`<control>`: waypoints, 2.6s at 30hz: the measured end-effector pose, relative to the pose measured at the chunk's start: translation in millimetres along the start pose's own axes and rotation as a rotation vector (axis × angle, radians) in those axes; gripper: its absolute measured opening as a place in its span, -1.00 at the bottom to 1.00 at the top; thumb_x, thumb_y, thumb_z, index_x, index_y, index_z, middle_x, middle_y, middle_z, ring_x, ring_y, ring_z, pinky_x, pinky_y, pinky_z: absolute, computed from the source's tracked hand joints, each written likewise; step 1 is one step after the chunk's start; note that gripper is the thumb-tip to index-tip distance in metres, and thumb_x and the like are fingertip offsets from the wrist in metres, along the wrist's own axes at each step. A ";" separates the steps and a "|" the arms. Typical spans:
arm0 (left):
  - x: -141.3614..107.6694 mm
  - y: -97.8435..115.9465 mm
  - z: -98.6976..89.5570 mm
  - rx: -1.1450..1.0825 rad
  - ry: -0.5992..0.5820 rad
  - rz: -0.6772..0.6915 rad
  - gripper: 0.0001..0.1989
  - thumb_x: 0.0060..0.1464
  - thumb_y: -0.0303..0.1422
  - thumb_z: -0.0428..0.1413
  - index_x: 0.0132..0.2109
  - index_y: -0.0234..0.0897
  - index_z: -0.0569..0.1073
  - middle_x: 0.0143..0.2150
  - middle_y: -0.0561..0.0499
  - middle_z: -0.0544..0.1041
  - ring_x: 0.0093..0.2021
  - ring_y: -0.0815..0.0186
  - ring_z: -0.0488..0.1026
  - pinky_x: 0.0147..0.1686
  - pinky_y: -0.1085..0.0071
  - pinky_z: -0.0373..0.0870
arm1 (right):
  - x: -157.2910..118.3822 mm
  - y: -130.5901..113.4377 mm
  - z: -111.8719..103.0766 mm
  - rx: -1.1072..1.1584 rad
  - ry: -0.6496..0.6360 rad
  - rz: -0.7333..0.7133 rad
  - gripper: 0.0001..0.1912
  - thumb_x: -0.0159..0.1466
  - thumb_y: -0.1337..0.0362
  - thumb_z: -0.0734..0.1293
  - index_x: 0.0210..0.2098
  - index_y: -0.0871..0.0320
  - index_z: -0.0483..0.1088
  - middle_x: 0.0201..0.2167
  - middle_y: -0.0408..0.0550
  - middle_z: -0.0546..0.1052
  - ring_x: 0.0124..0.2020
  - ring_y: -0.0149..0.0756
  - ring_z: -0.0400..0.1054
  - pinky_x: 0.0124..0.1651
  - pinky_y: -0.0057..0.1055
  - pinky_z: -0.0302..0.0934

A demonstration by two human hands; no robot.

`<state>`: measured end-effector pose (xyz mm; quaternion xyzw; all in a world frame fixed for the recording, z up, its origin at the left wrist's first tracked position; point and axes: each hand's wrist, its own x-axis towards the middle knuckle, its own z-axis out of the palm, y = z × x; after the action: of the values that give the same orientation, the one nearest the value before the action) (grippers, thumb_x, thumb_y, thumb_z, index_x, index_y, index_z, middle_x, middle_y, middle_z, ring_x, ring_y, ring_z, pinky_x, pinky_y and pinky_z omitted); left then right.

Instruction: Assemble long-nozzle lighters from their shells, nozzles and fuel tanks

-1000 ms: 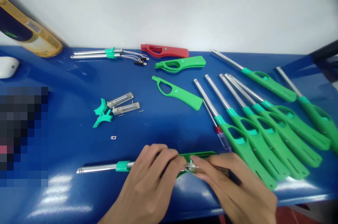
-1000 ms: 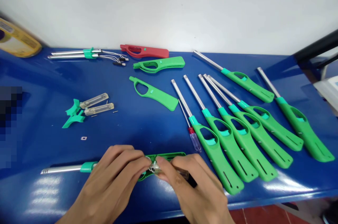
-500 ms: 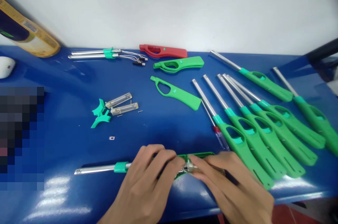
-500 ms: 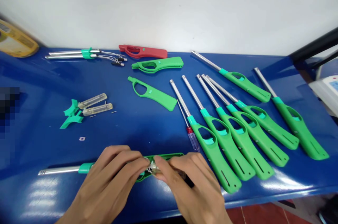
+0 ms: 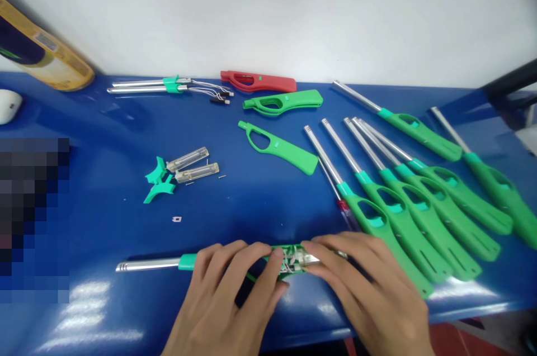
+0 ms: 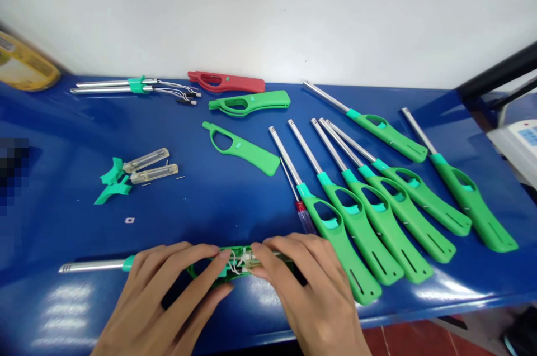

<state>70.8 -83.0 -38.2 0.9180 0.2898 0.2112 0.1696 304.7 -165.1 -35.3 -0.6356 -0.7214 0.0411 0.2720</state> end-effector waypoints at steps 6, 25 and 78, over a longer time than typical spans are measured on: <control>3.0 0.0 -2.3 0.061 0.012 -0.023 -0.62 0.38 -0.51 0.15 0.29 -0.25 0.48 0.07 -0.16 0.57 0.10 0.11 0.49 0.11 0.10 0.34 | -0.4 0.1 3.1 0.000 -0.026 0.013 -0.55 0.44 0.49 0.37 0.25 0.00 0.51 0.04 -0.08 0.58 0.04 -0.27 0.45 0.10 -0.30 0.37; -6.5 -2.2 1.6 -0.011 -0.046 0.032 -0.52 0.31 -0.65 0.13 0.31 -0.26 0.49 0.16 -0.09 0.56 0.21 0.11 0.39 0.33 0.08 0.16 | -4.8 -3.2 3.1 -0.077 -0.116 -0.002 -0.31 0.40 0.64 0.21 0.38 -0.06 0.38 0.10 -0.09 0.57 0.09 -0.24 0.42 0.17 -0.27 0.29; -10.2 -15.1 -33.7 -0.080 0.399 -0.209 -0.63 0.40 -0.51 0.07 0.27 -0.16 0.46 0.24 -0.05 0.47 0.17 0.30 0.48 0.22 0.31 0.42 | 85.7 -18.3 -55.8 -0.593 -0.271 -0.576 -0.43 0.38 0.52 0.17 0.38 0.42 0.24 0.04 0.19 0.65 -0.03 -0.10 0.60 -0.03 -0.23 0.49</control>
<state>40.0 -71.1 -18.9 0.8155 0.4025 0.3812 0.1664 309.4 -104.0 48.6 -0.4478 -0.8791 -0.1624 -0.0189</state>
